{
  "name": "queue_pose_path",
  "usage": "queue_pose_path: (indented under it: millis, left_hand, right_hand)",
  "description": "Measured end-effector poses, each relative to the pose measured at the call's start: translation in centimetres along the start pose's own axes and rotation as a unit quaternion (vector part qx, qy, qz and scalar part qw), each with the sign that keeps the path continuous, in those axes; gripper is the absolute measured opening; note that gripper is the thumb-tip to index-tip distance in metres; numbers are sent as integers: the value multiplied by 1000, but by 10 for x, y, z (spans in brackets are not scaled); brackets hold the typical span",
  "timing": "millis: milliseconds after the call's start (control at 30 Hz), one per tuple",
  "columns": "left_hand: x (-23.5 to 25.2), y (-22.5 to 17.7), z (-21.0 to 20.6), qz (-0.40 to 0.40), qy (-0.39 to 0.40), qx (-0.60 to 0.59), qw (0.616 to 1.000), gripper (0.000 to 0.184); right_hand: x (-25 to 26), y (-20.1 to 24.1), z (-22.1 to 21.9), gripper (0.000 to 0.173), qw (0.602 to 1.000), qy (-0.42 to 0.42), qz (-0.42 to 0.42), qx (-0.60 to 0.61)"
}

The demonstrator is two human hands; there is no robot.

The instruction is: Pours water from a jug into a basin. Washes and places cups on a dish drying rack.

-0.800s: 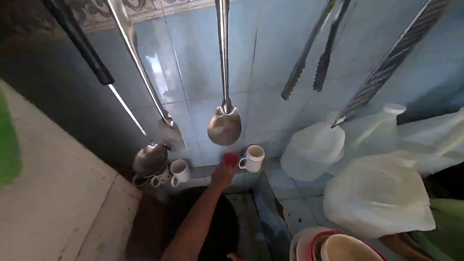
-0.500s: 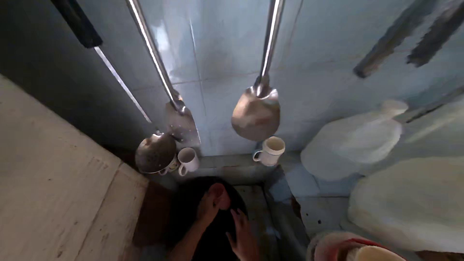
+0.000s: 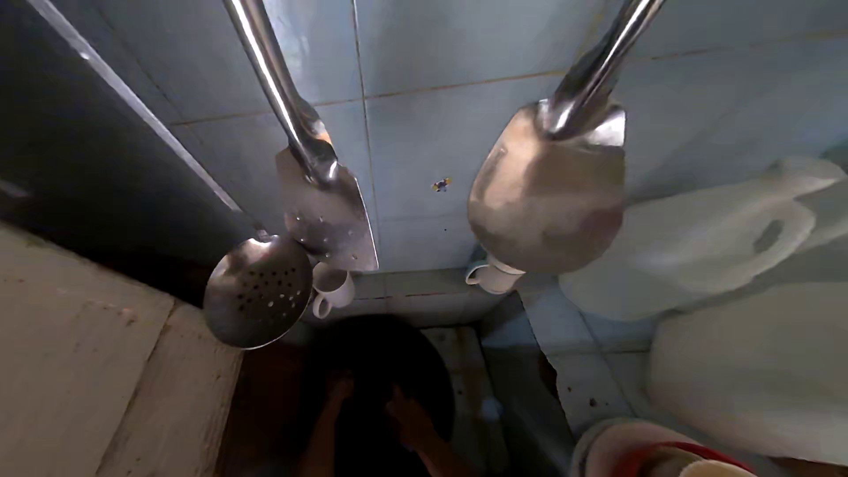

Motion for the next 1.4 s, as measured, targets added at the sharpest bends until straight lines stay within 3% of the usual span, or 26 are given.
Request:
queue_pose_path:
  millis: [100, 233, 300, 367, 400, 467, 533, 600, 667, 733, 800, 833, 900, 967, 1033, 1100, 1167, 1300, 1400]
  left_hand:
    - [-7, 0, -27, -25, -99, -161, 982, 33]
    - [-43, -22, -71, -86, 105, -171, 976, 37]
    - [-67, -58, -45, -162, 139, -124, 969, 32]
    - [-94, -101, 12, -287, 54, -31, 956, 24]
    - [-110, -123, 45, -342, -34, 16, 939, 23]
    - [-144, -164, 111, -393, -234, 95, 884, 24]
    - [-162, -196, 158, -384, -385, 179, 820, 24]
    - [-163, -218, 180, -344, -417, 259, 801, 25]
    - [-149, -231, 185, -300, -399, 342, 796, 27]
    - [-130, -234, 186, -261, -368, 397, 799, 31]
    - [-118, -233, 187, -264, -361, 416, 792, 30]
    - [-117, -231, 188, -280, -370, 411, 784, 27]
    - [-128, -231, 193, -298, -383, 377, 789, 26]
    - [-145, -231, 205, -303, -416, 318, 796, 30]
    - [-156, -228, 221, -308, -458, 242, 798, 38]
    - [-172, -221, 230, -339, -476, 171, 793, 43]
    - [-196, -215, 221, -394, -442, 144, 793, 35]
    - [-208, -187, 161, -442, -271, 214, 828, 26]
    - [-181, -153, 102, -379, -122, 284, 872, 30]
  right_hand:
    - [10, -10, 3, 89, 998, -13, -55, 43]
    - [17, -7, 10, 78, 1000, -13, 0, -4]
    - [15, -4, 25, 77, 997, -56, 46, -1]
    - [-6, 7, 40, 67, 984, -119, 128, -14]
    - [-20, 11, 46, 62, 968, -166, 186, -17]
    - [-43, 13, 59, 72, 938, -226, 258, 53]
    - [-54, 1, 68, 77, 910, -254, 239, 226]
    - [-50, -16, 65, 71, 853, -226, 125, 453]
    - [-49, -21, 48, 44, 757, -127, 21, 640]
    - [-53, -14, 36, 44, 680, -47, -6, 732]
    - [-49, -13, 27, 47, 660, -21, -6, 751]
    - [-47, -15, 25, 47, 677, -23, -13, 735]
    - [-43, -24, 22, 46, 756, -40, -19, 653]
    - [-36, -29, 21, 44, 848, -64, 18, 526]
    - [-24, -36, 13, 52, 907, -76, 71, 409]
    - [-16, -36, 2, 66, 938, -65, 94, 327]
    - [-16, -29, -6, 69, 955, -29, 75, 286]
    - [-15, -21, -13, 69, 974, 9, 64, 215]
    - [-25, 1, 5, 106, 979, -74, 124, 142]
Point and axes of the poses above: each hand's wrist, its own x-axis towards the middle knuckle, its own z-axis out of the back of the hand, y = z × x, the point moved 7 cm from there along x, towards the middle knuckle, and after that the axes turned 10 degrees about x, right-handed, at the moved point
